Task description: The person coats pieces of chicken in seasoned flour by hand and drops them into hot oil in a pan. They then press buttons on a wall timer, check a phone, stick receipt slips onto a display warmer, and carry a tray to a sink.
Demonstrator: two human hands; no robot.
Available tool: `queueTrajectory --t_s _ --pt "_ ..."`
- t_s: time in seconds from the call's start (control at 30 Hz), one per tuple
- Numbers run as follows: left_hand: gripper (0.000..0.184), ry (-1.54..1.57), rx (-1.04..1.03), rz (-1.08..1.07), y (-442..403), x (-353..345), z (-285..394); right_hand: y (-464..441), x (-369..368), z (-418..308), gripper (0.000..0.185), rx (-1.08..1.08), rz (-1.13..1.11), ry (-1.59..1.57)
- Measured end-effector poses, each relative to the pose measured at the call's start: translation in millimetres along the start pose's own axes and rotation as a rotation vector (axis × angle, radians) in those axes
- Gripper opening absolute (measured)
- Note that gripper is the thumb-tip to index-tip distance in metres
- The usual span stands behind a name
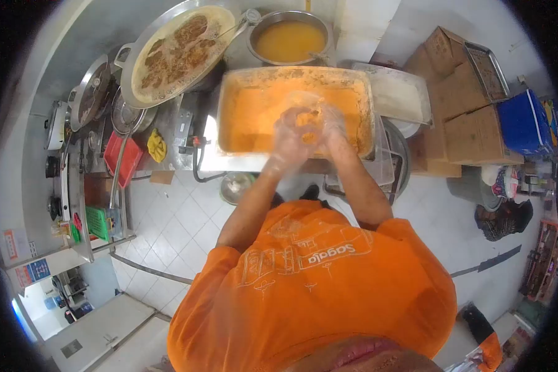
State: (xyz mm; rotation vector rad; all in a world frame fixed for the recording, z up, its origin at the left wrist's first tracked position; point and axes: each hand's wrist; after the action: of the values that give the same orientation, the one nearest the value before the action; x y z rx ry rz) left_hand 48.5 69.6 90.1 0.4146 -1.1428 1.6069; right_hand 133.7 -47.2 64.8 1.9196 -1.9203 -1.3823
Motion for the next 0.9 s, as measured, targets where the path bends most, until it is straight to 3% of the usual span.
queueTrajectory --t_s 0.1,0.23,0.33,0.43,0.5,0.6,0.67,0.73,0.8,0.83,0.87,0.9 --pt "0.018 0.045 0.079 0.012 7 -11 -28 6 3 22 0.020 0.098 -0.227 -0.248" --pt "0.019 -0.059 0.130 -0.003 14 -4 -48 -21 14 48 0.018 0.064 -0.290 -0.043" --pt "0.023 0.109 0.343 0.125 14 3 -31 -21 7 61 0.018 -0.005 -0.291 0.055" --pt "0.030 0.268 0.541 -0.100 19 6 -50 -1 -11 65 0.013 -0.120 -0.241 0.033" --pt "0.032 0.234 0.501 -0.203 28 5 -77 -7 -6 79 0.011 -0.174 -0.279 0.021" --pt "0.031 0.171 0.442 -0.270 35 29 -93 5 -7 84 0.024 0.601 -0.637 1.364" --pt "0.028 0.144 0.490 -0.273 39 51 -92 29 -22 68 0.034 -0.059 -0.607 0.743" --pt "0.025 0.125 0.622 -0.246 49 73 -102 58 -43 56 0.039 -0.358 -0.599 0.296" --pt "0.024 0.295 0.777 -0.182 70 92 -132 87 -55 58 0.042 -0.343 -0.683 0.045" --pt "0.023 0.382 0.854 -0.151 85 102 -146 89 -59 57 0.044 -0.295 -0.672 0.078" --pt "0.021 0.735 0.908 -0.010 96 122 -141 87 -62 54 0.047 -0.246 -0.666 0.112" --pt "0.021 0.744 0.947 0.009 112 125 -156 87 -68 58 0.050 -0.199 -0.661 0.144"
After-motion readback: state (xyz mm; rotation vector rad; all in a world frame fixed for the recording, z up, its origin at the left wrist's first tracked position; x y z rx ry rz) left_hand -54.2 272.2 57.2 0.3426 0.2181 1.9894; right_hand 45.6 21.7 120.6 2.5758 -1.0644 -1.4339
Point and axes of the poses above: each hand's wrist, its own y-axis away from the middle knuckle, its own x-axis out of the back of the hand, z = x × y, and after that the axes turned 10 degrees about -y, right-handed
